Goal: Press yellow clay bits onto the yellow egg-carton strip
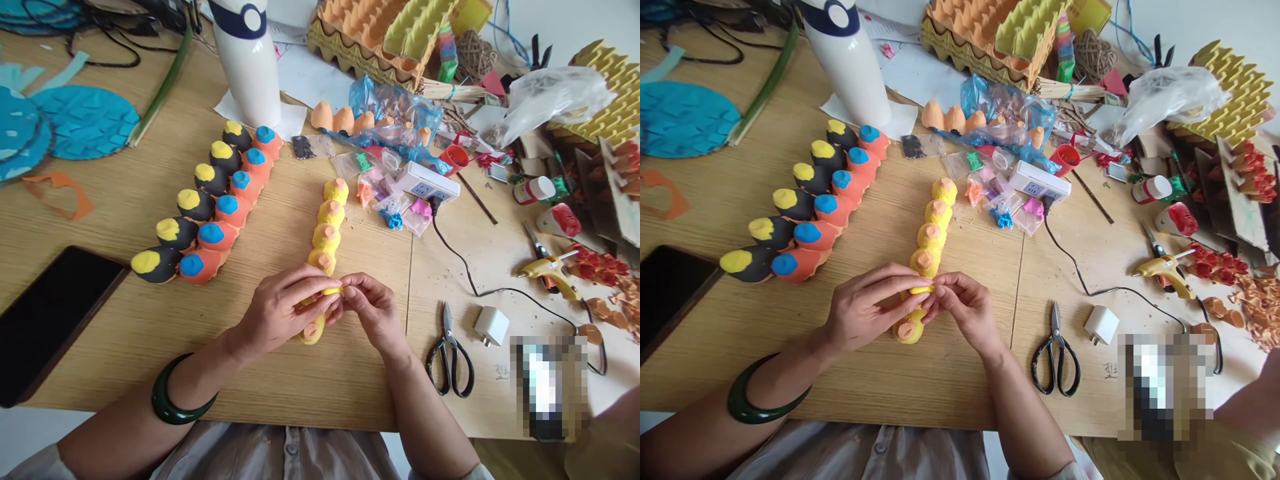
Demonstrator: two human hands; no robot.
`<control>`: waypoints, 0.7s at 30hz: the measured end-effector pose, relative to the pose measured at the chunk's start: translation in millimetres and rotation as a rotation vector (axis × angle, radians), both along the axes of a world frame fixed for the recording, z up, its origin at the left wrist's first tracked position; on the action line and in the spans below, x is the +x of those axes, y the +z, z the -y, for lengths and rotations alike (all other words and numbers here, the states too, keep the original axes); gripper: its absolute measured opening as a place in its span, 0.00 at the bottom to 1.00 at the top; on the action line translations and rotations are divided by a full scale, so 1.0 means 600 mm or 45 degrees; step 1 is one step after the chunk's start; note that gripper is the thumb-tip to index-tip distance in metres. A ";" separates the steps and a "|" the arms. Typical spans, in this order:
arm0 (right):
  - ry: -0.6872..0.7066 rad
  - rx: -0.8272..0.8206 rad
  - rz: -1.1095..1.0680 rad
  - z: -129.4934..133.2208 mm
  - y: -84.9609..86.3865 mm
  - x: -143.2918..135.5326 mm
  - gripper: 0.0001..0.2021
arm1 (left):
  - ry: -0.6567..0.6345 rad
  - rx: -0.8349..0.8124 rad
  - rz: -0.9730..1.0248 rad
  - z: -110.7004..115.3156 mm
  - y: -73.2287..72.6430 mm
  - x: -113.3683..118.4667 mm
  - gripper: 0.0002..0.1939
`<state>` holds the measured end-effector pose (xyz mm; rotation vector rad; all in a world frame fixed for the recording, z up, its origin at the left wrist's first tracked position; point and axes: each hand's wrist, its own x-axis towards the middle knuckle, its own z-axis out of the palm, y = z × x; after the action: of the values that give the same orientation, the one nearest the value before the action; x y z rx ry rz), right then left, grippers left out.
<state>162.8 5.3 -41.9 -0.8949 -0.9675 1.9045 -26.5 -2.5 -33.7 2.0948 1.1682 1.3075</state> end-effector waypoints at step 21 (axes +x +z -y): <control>-0.195 -0.139 0.020 -0.011 -0.005 0.003 0.12 | 0.205 -0.942 1.022 -0.002 0.002 -0.001 0.20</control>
<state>164.7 11.7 -44.7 -1.0192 -0.7873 1.8358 -27.0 -1.3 -32.2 0.8418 1.1807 1.3046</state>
